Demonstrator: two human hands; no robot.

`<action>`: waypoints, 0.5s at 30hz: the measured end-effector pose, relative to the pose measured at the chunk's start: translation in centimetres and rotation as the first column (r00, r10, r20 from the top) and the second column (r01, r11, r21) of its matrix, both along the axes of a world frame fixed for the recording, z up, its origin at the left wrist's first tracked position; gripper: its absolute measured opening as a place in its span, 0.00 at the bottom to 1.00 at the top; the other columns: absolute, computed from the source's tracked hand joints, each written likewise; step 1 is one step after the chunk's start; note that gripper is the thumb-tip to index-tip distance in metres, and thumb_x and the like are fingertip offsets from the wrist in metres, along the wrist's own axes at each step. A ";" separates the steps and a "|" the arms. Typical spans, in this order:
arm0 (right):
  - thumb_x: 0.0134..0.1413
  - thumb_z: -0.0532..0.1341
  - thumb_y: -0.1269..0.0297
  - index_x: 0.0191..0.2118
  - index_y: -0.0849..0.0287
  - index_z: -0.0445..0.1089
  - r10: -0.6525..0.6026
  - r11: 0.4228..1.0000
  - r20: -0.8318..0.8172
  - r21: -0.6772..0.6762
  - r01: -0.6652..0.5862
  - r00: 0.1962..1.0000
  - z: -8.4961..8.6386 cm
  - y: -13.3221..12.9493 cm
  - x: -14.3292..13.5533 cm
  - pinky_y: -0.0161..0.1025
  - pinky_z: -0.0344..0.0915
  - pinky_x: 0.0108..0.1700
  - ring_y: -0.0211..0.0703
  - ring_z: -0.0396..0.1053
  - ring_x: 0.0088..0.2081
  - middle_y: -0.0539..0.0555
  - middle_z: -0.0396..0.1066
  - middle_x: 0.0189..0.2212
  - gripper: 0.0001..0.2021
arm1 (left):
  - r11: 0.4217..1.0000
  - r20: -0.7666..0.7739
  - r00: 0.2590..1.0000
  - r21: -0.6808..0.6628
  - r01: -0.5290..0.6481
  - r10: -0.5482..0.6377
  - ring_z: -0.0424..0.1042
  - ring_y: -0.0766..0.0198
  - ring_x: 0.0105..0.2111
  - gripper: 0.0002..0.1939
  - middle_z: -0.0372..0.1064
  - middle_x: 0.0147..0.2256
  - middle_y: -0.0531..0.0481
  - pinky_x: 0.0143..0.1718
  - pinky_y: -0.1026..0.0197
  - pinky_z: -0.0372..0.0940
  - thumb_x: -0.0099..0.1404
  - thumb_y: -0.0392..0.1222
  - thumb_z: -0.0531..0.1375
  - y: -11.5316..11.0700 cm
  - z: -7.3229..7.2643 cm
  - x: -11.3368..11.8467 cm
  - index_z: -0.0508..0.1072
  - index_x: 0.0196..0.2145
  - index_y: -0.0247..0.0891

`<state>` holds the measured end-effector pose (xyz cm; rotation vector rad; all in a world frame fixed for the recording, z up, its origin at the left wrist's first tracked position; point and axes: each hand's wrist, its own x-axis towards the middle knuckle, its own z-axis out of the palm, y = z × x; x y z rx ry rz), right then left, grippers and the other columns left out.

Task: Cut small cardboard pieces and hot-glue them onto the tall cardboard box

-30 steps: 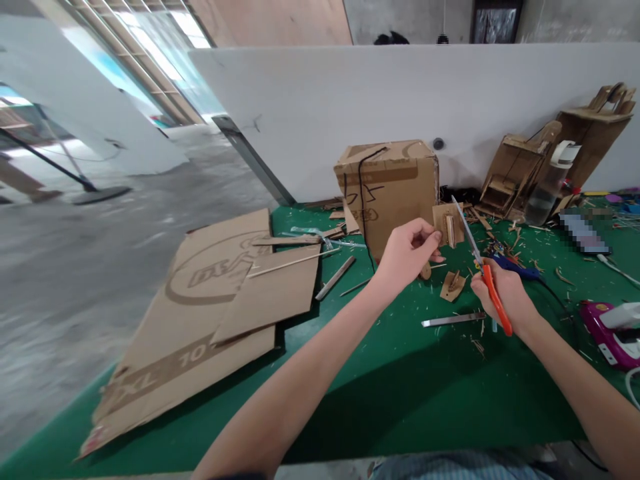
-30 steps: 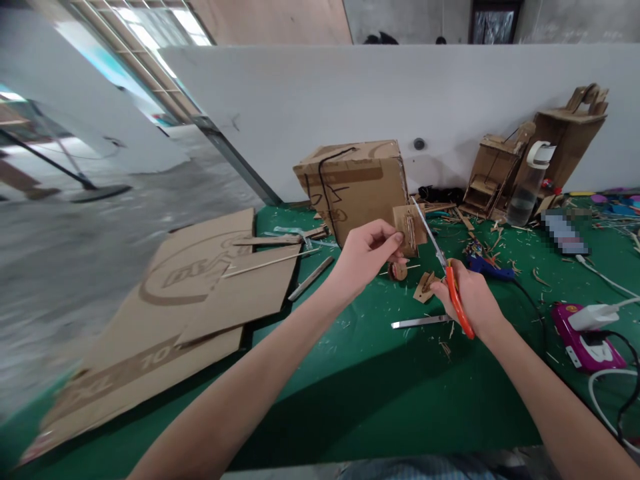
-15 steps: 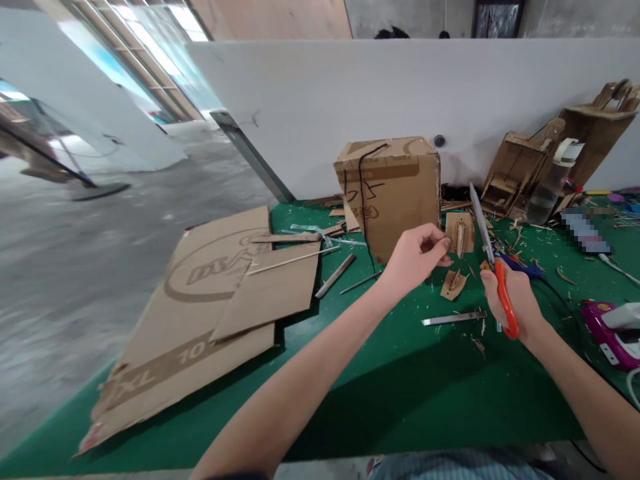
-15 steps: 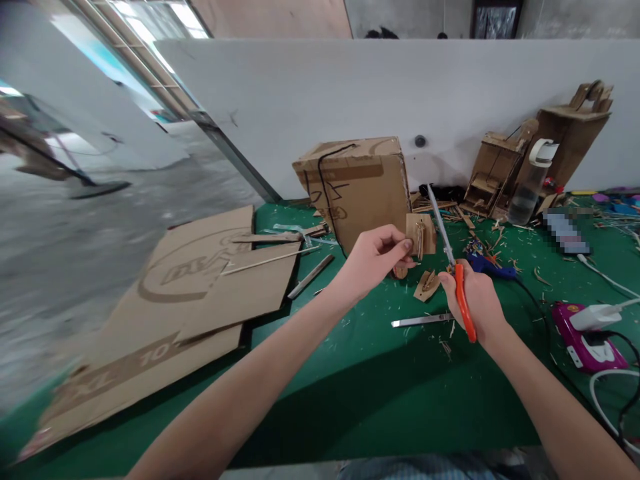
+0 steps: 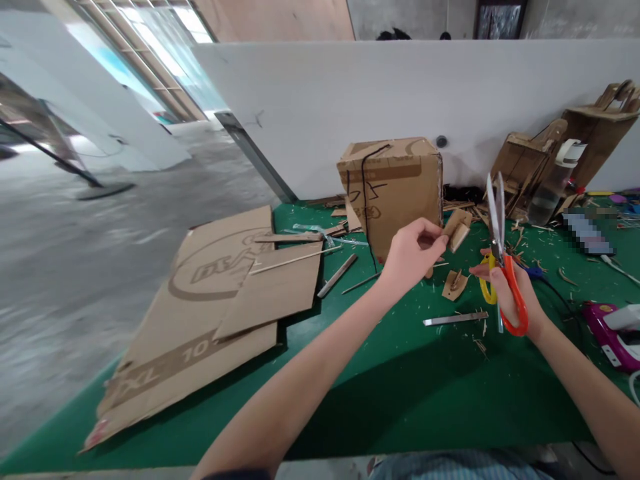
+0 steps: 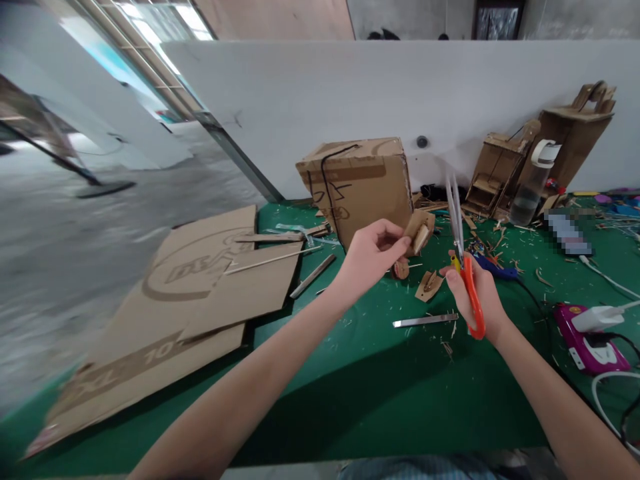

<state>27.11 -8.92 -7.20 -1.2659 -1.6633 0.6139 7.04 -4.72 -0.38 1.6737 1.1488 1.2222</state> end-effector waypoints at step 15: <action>0.59 0.59 0.54 0.49 0.56 0.70 -0.025 0.999 -0.218 -0.040 0.017 0.976 1.4 0.8 -0.1 0.47 0.71 0.49 0.52 0.73 0.49 0.55 0.76 0.44 0.16 | 0.871 0.123 0.926 -0.315 0.378 -0.358 0.72 0.67 0.29 0.09 0.73 0.29 0.49 0.33 0.62 0.68 0.58 0.40 0.66 -1.2 -1.6 1.7 0.69 0.31 0.35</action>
